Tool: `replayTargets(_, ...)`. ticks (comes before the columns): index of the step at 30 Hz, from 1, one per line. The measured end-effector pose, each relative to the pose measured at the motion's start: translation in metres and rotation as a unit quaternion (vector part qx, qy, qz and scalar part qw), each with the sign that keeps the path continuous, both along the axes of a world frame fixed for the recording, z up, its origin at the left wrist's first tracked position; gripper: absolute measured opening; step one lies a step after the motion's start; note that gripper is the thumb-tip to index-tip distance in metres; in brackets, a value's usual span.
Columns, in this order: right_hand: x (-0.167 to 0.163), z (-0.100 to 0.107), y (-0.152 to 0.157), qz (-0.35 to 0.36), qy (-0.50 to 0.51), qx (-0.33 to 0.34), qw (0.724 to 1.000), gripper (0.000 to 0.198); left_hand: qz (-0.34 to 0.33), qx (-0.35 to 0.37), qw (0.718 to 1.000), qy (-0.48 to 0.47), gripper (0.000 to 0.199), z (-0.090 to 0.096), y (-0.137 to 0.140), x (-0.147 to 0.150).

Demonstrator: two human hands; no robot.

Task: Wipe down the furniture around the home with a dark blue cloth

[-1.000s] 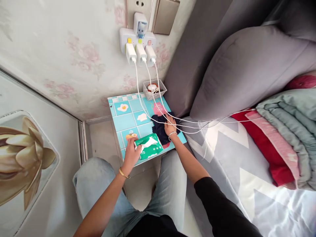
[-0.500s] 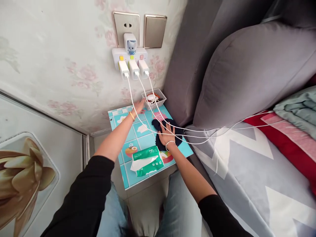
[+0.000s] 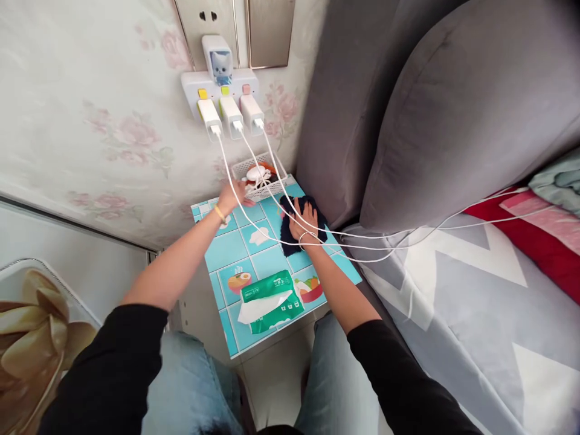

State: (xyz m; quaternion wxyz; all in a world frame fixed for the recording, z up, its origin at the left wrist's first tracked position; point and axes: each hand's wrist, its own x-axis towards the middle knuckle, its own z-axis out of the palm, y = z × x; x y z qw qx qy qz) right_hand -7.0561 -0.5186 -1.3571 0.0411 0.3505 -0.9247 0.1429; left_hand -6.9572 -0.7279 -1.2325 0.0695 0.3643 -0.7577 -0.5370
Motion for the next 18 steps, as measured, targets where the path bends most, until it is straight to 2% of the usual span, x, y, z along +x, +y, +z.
replayTargets(4,-0.019,0.0,-0.034,-0.001,-0.023,0.0,1.0,0.064,0.029,-0.023,0.998,-0.045,0.032,0.005,-0.017,0.088)
replayTargets(7,-0.034,0.001,-0.064,0.004,-0.036,0.006,0.999,0.064,0.121,-0.008,0.992,-0.034,0.025,-0.001,-0.015,0.154)
replayTargets(10,-0.054,0.0,-0.091,0.014,-0.034,0.004,0.999,0.062,0.189,0.022,0.981,-0.028,0.021,-0.011,-0.004,0.208)
replayTargets(15,-0.088,-0.004,-0.119,0.053,-0.036,0.025,0.998,0.06,0.245,0.047,0.968,-0.038,0.021,-0.027,0.017,0.266)
replayTargets(18,-0.081,-0.003,-0.128,0.09,-0.034,0.032,0.995,0.058,0.267,0.056,0.962,-0.027,0.022,-0.03,0.027,0.286)
